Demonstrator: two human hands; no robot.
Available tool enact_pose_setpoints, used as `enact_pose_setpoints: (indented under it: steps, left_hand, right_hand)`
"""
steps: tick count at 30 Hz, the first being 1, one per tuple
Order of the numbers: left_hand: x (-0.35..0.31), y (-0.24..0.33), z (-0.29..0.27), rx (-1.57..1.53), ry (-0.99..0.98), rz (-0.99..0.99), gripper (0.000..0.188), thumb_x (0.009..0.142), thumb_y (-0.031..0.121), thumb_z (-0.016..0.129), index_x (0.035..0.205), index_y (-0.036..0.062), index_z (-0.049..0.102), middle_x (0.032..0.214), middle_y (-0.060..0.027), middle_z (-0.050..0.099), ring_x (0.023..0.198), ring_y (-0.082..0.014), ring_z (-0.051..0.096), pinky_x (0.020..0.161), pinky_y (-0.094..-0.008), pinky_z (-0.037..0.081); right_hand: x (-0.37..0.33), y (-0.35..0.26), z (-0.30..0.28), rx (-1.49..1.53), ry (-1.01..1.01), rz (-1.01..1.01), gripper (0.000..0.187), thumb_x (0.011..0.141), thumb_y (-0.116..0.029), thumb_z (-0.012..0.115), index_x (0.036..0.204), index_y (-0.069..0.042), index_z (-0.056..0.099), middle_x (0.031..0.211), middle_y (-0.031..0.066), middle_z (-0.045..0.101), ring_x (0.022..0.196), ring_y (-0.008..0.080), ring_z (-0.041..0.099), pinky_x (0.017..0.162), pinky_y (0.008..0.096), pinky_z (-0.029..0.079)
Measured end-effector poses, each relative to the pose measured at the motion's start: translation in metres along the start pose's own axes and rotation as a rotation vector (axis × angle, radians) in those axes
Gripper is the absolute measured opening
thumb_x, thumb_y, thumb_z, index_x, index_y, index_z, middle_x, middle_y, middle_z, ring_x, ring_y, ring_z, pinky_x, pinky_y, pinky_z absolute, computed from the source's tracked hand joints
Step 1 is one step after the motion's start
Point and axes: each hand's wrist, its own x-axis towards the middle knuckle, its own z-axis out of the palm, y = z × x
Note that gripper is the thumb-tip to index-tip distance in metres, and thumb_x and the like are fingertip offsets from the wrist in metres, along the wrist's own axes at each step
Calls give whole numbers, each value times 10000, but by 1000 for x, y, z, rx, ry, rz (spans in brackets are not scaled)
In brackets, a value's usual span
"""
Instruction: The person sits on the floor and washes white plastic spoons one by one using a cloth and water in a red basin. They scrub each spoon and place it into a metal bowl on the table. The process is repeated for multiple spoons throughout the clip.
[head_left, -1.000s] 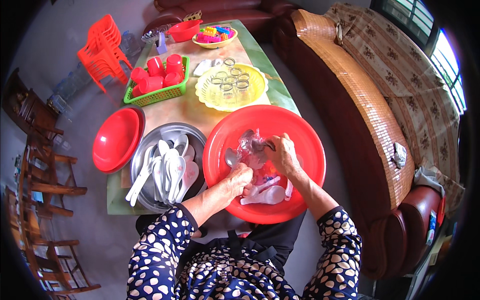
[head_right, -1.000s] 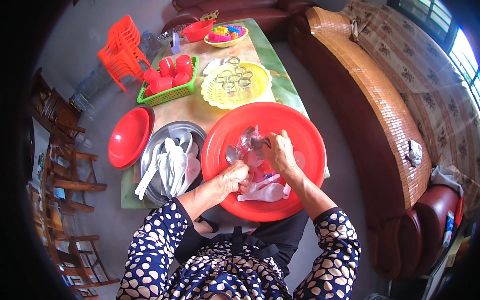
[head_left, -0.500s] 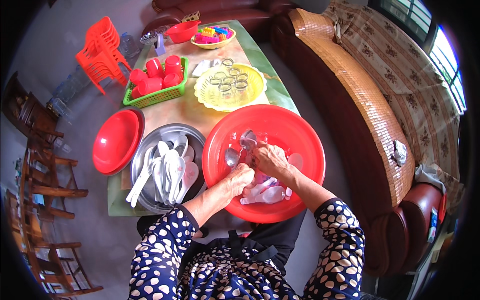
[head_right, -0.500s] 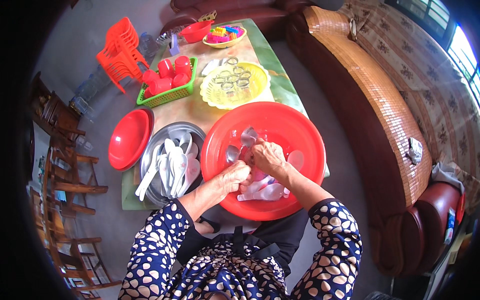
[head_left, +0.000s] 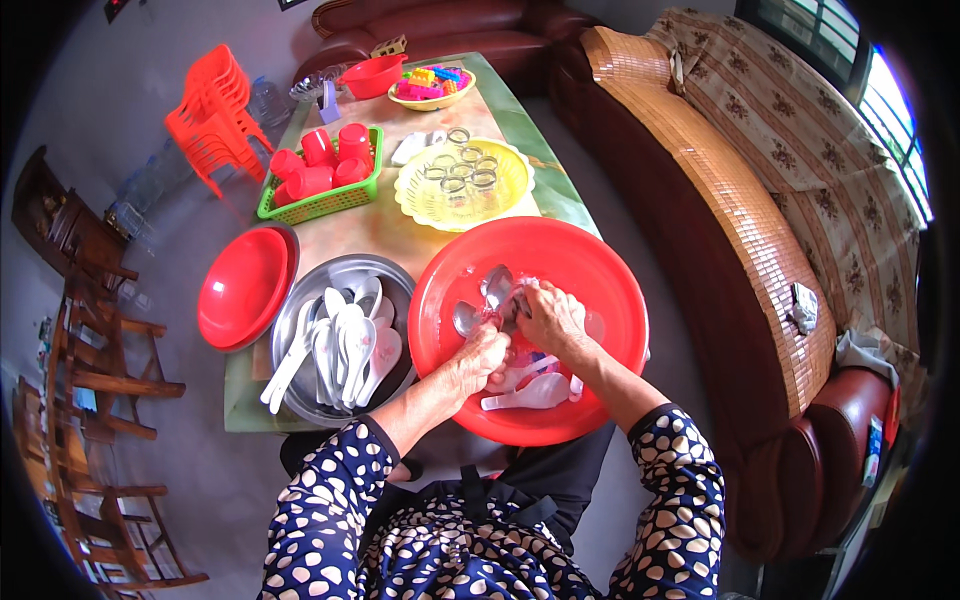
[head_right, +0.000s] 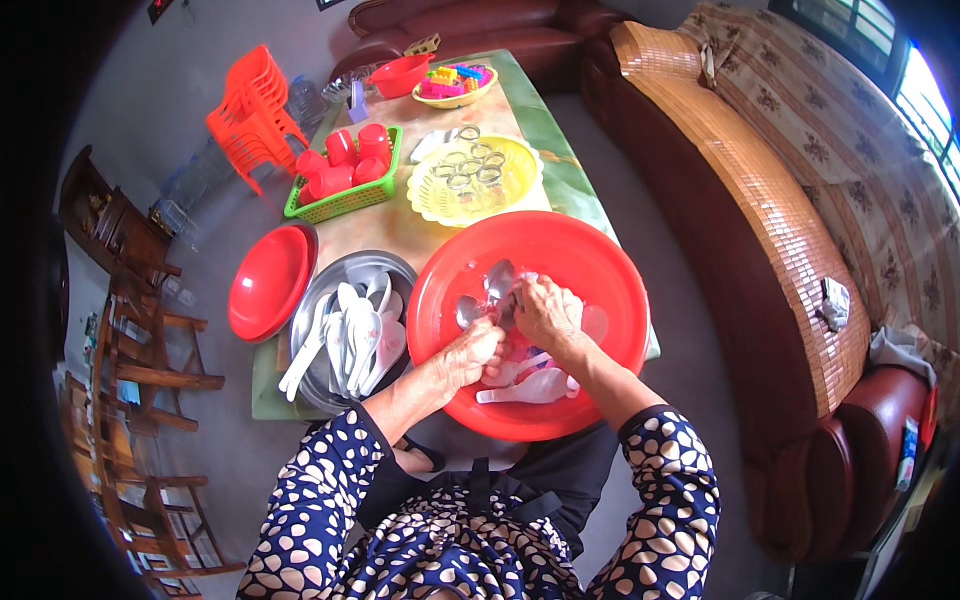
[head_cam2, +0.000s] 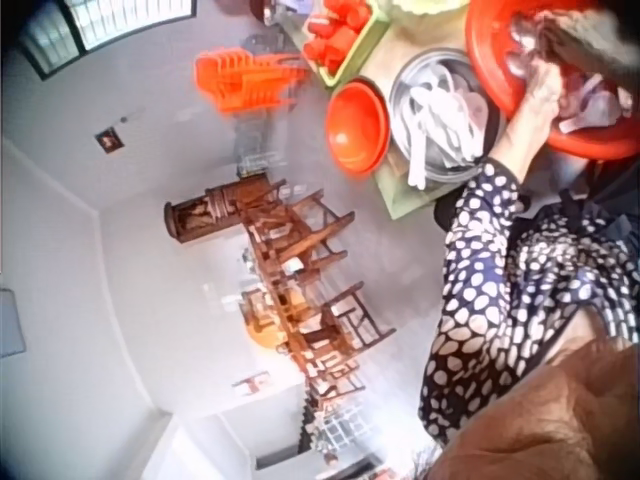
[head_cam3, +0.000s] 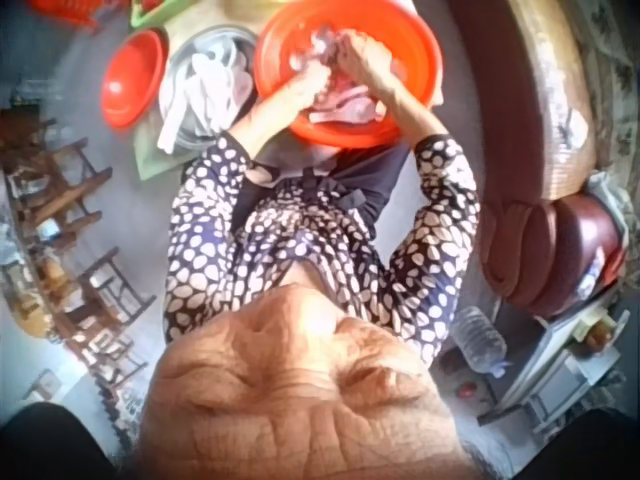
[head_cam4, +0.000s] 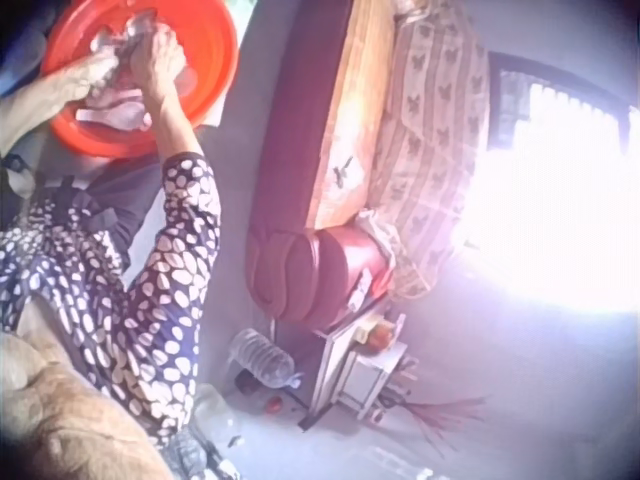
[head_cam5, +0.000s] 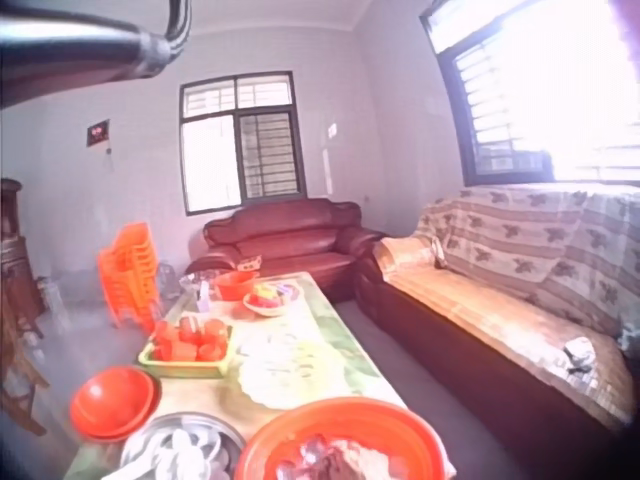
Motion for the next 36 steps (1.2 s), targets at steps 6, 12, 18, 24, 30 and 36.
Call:
enact_pose_setpoints:
  steps: [6, 12, 18, 24, 30, 36]
  left_hand:
    - [3, 0, 2, -113, 11, 121, 106, 920, 285, 420, 987, 204, 438, 582, 38, 369, 419, -65, 321, 366, -227, 283]
    - [-4, 17, 15, -81, 143, 191, 506, 906, 597, 331, 1012, 157, 556, 594, 29, 466, 385, -61, 378, 317, -219, 290]
    - [-10, 25, 14, 58, 231, 203, 707, 889, 658, 225, 1089, 74, 570, 742, -17, 599, 662, -102, 566, 621, -247, 471]
    - [-5, 20, 3, 72, 324, 308, 574, 903, 568, 356, 1022, 61, 596, 723, 10, 545, 565, -63, 510, 433, -225, 404]
    - [-5, 18, -1, -167, 209, 321, 281, 873, 278, 593, 1059, 73, 544, 696, 12, 536, 477, -38, 469, 365, -175, 368]
    - [-6, 18, -4, -193, 131, 277, 240, 884, 231, 570, 1106, 142, 560, 771, 33, 543, 556, -47, 491, 426, -211, 421]
  right_hand:
    - [6, -10, -4, 86, 113, 143, 221, 753, -182, 583, 928, -49, 559, 908, 166, 606, 782, 353, 625, 669, 452, 505]
    - [5, -7, -6, 354, 19, -35, 172, 694, -175, 583, 804, -47, 621, 833, 146, 635, 773, 347, 618, 680, 441, 499]
    - [1, -13, -17, 564, -254, -147, 204, 671, -194, 582, 795, -41, 635, 692, 166, 619, 680, 349, 613, 631, 429, 481]
    - [5, 4, -35, 63, -260, 111, 263, 669, -232, 671, 851, -42, 661, 818, 184, 623, 744, 317, 621, 659, 422, 489]
    - [3, 11, 3, -246, -297, -244, 351, 731, -199, 619, 1073, -131, 577, 958, 178, 597, 882, 332, 608, 761, 448, 496]
    - [9, 11, -36, 629, -307, 55, 162, 789, -149, 608, 897, -32, 640, 824, 175, 618, 756, 256, 637, 659, 366, 493]
